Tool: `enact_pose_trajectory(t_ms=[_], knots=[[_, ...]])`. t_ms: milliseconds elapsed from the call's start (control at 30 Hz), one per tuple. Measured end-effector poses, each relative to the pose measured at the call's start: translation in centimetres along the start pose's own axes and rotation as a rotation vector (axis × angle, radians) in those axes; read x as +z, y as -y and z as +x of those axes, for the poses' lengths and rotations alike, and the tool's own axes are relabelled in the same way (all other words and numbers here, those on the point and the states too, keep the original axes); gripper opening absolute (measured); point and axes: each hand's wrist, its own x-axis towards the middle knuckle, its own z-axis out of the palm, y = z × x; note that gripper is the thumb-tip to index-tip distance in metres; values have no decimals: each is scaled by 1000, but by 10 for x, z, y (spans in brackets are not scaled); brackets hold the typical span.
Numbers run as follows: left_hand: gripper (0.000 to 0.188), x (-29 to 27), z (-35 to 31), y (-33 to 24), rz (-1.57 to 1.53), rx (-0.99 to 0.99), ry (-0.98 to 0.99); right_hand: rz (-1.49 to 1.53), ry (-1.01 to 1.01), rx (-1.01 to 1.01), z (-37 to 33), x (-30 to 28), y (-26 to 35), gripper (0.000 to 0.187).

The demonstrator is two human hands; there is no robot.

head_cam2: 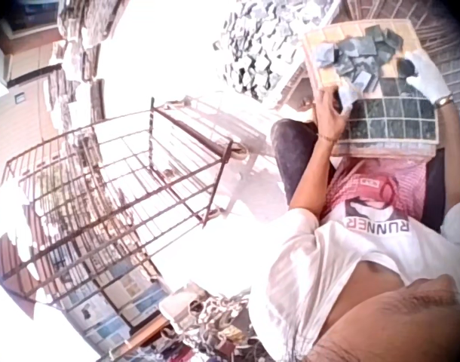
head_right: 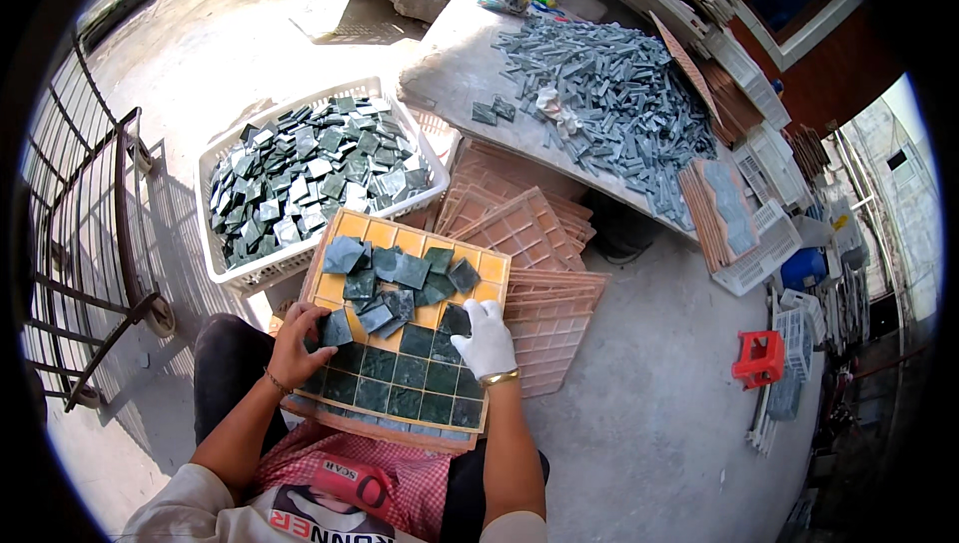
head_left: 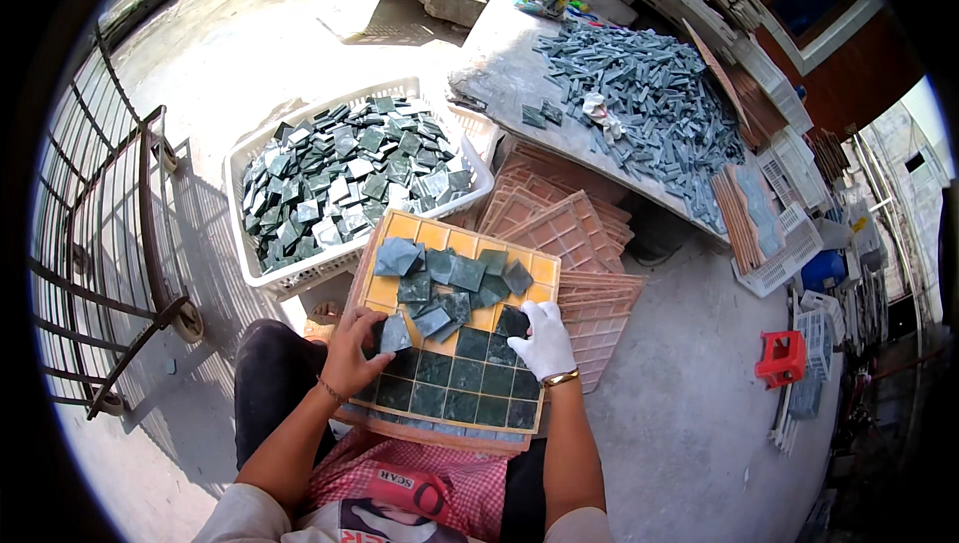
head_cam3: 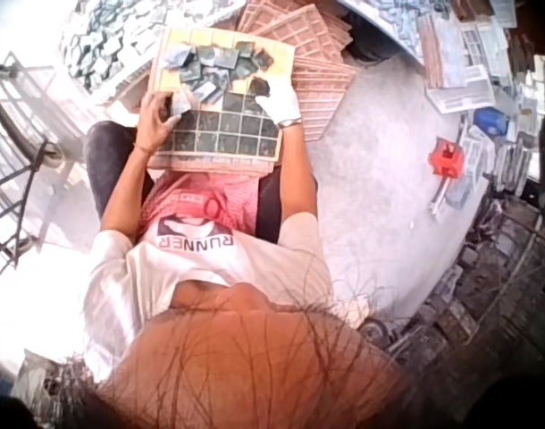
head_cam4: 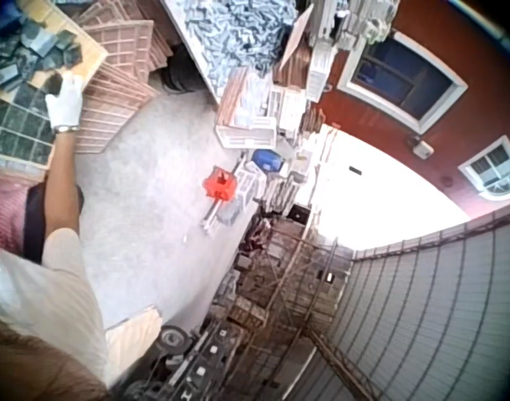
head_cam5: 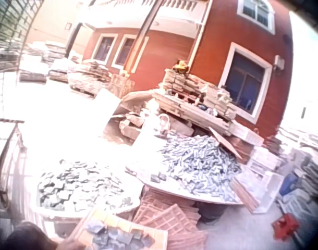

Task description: The person sits on the ground and places small green glass tiles into a grid on a yellow backing board. They handle the tiles one by one from a nearby basket, arranging them to fill the grid pattern.

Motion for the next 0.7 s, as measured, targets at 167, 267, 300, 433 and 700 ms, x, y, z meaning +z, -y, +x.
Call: enact_pose_trajectory(t_ms=[167, 267, 300, 433, 700], knots=[[57, -1, 1, -2, -1, -22, 17, 81, 142, 37, 8, 9, -4, 47], [57, 1, 3, -7, -13, -12, 24, 52, 154, 50, 8, 5, -1, 46], [57, 2, 3, -6, -14, -2, 40, -9, 99, 33, 6, 7, -2, 45], [58, 6, 2, -9, -22, 11, 90, -90, -2, 3, 5, 7, 3, 42], [55, -16, 8, -11, 19, 11, 5, -124, 90, -31, 9, 5, -1, 39]])
